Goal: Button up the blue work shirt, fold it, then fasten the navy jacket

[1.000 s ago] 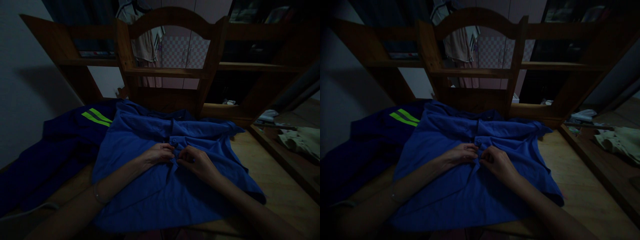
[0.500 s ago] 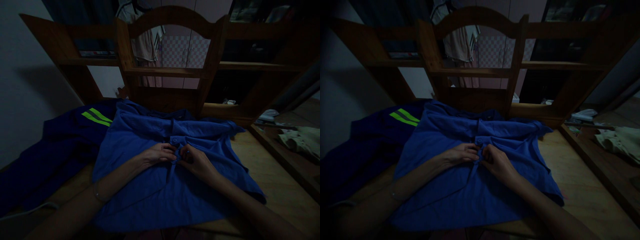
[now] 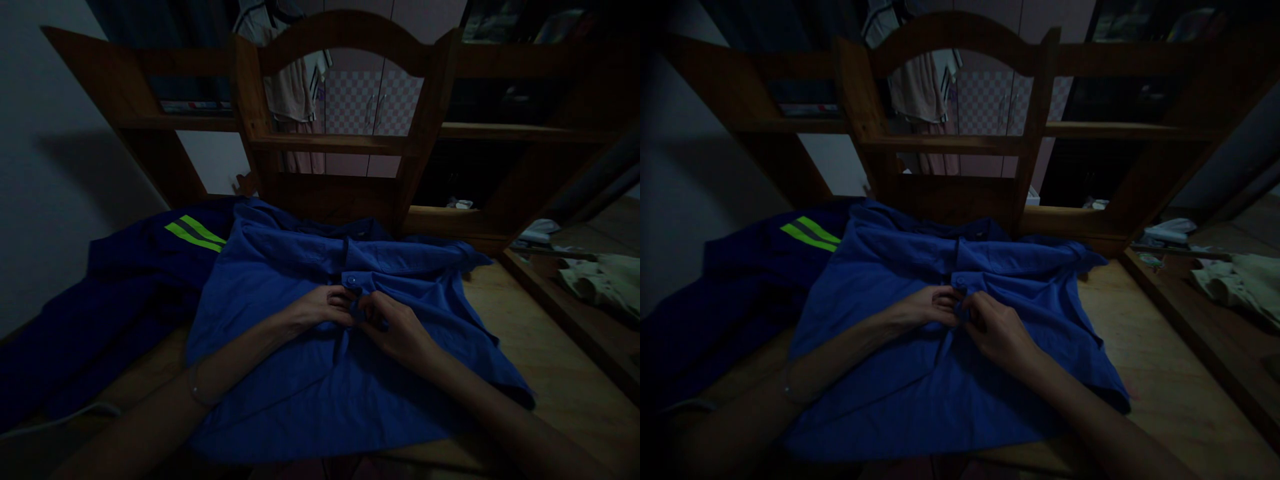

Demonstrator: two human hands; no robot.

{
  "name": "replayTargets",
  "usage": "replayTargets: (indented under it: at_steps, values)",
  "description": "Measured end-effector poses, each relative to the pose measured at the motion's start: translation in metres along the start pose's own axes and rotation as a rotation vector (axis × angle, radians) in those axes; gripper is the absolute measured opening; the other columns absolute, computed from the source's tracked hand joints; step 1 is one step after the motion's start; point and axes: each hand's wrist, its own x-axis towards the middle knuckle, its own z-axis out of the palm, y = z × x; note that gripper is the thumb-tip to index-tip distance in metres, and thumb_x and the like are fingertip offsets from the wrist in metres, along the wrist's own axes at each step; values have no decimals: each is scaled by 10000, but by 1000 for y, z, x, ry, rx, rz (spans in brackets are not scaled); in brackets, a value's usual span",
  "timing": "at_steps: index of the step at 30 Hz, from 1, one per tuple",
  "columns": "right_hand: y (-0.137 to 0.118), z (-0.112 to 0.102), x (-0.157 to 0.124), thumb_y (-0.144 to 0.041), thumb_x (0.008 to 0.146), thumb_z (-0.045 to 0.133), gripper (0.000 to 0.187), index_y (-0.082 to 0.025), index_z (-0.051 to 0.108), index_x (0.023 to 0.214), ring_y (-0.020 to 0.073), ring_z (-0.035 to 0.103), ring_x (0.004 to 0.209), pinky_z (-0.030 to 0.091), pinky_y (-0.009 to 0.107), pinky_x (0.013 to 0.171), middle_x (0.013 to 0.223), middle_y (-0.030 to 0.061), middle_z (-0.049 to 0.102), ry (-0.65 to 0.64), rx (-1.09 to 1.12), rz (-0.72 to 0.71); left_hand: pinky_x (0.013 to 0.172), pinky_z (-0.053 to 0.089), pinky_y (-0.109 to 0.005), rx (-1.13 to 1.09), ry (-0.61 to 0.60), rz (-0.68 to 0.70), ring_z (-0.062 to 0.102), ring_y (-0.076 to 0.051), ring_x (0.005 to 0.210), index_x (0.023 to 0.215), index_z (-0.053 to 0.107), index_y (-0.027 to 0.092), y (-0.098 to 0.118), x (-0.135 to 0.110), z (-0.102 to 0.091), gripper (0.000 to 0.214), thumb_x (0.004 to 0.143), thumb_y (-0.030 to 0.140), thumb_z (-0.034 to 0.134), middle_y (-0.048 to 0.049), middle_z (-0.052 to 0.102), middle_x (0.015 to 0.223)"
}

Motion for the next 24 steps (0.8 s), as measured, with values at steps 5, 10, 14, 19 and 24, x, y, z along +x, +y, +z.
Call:
replayTargets:
  at_steps: [5, 10, 14, 19, 24]
  values:
    - [-1, -1, -2, -26, 783, 568, 341, -222, 485, 1049, 133, 535, 770, 403, 242, 656, 983, -4, 539, 12, -42, -37, 866, 434, -314, 21, -50, 39, 570, -237, 1025, 1104, 578, 105, 6, -3, 6, 496, 637, 76, 743, -114, 610, 1070]
    - [3, 0, 0, -59, 792, 590, 311, -226, 500, 1039, 129, 516, 711, 392, 242, 623, 932, -9, 536, 35, -74, -22, 849, 424, -299, 124, -17, 80, 580, -220, 973, 1019, 605, 99, 6, -2, 11, 355, 685, 137, 719, -100, 615, 1035]
    - [6, 0, 1, -88, 798, 620, 280, -223, 518, 1021, 129, 504, 704, 384, 243, 615, 862, -15, 519, 69, -96, -3, 817, 419, -273, 163, -49, 124, 575, -195, 938, 1006, 612, 109, 4, -1, 8, 317, 719, 199, 712, -83, 617, 1010]
    - [6, -1, 1, -101, 798, 650, 263, -215, 541, 1008, 119, 508, 689, 383, 238, 610, 840, -18, 519, 93, -85, 1, 822, 404, -272, 209, -33, 118, 565, -201, 941, 1019, 628, 108, 8, -2, 8, 328, 725, 224, 715, -79, 616, 1000]
    - [6, -1, 2, -141, 802, 678, 223, -203, 557, 979, 119, 502, 677, 385, 239, 603, 809, -17, 508, 115, -77, -7, 752, 392, -239, 260, -26, 107, 549, -170, 866, 1030, 634, 106, 15, -5, 13, 307, 744, 206, 681, -52, 608, 936]
